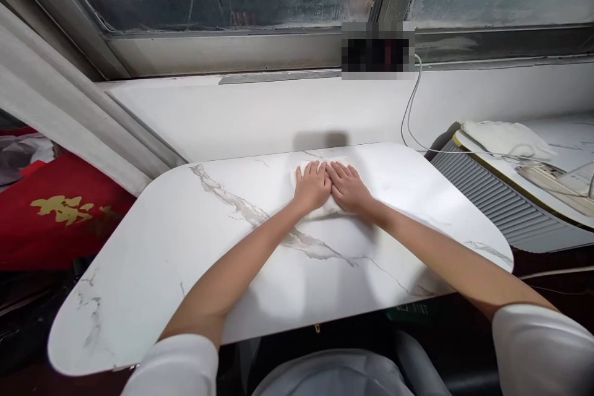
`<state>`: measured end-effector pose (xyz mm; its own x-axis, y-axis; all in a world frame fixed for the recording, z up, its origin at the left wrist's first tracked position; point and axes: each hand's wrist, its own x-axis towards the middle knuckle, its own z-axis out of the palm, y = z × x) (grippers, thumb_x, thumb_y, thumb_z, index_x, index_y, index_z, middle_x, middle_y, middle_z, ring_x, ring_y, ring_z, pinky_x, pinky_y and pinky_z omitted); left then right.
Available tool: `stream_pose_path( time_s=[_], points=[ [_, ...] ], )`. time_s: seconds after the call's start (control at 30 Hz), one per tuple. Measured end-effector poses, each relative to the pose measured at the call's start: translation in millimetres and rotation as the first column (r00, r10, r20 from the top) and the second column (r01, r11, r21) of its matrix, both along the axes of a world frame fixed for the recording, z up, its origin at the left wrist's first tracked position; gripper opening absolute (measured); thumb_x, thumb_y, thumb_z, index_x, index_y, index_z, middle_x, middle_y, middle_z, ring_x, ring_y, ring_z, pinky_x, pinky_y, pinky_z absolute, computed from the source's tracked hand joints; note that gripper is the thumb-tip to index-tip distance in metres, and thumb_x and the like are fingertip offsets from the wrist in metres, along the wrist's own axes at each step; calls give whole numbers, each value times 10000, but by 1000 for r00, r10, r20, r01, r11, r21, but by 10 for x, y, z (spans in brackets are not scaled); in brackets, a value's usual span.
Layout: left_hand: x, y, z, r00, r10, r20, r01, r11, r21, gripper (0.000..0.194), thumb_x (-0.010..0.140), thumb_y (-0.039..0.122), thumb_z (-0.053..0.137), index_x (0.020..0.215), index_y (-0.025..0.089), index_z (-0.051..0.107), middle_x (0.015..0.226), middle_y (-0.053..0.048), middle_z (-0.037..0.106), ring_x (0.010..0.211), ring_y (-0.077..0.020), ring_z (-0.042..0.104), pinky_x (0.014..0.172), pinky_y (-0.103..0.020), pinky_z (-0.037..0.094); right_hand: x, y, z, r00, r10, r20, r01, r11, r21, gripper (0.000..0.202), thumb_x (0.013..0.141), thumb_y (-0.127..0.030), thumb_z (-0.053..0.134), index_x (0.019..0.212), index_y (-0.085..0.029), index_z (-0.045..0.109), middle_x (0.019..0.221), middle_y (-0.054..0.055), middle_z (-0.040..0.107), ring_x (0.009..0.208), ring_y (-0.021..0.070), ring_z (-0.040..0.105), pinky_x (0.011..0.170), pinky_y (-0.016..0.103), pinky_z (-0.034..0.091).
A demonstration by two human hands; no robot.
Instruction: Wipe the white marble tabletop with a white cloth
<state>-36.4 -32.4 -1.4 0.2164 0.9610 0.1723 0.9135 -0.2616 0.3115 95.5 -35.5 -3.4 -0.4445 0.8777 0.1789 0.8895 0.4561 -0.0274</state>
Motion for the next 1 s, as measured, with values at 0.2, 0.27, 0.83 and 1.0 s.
stream_pose_path(
  time_s=[0.2,0.27,0.83,1.0],
  points=[
    [46,607,-1,997,67,34,-68,998,20,470,946,264,252,1381,174,405,1481,-105,395,1389,-230,301,1151,-528,182,6,638,44,998,10,-66,-13,999,-42,540,946,-228,227,1459,-96,331,1517,117,338,1391,220,278,1130,410,189],
    [52,709,-8,997,68,35,-69,997,28,463,942,267,266,1374,185,412,1470,-103,409,1380,-227,316,1148,-527,191,9,736,45,997,6,-74,-10,999,-44,540,947,-223,220,1461,-99,327,1518,116,337,1392,217,275,1130,409,187],
    [538,-412,-22,997,78,15,-78,996,36,513,960,290,240,1429,130,371,1504,-106,368,1412,-242,266,1167,-541,131,612,-264,-75,992,125,-3,-125,992,33,549,957,-253,195,1456,-70,332,1511,151,340,1403,258,275,1123,465,234],
    [784,-1065,-21,995,-103,-14,103,994,37,531,967,307,213,1442,109,344,1514,-123,346,1421,-265,241,1155,-589,123,960,-1074,-112,994,112,14,-113,983,147,553,960,-278,248,1486,-107,256,1500,157,358,1416,261,248,1127,496,239]
  ],
)
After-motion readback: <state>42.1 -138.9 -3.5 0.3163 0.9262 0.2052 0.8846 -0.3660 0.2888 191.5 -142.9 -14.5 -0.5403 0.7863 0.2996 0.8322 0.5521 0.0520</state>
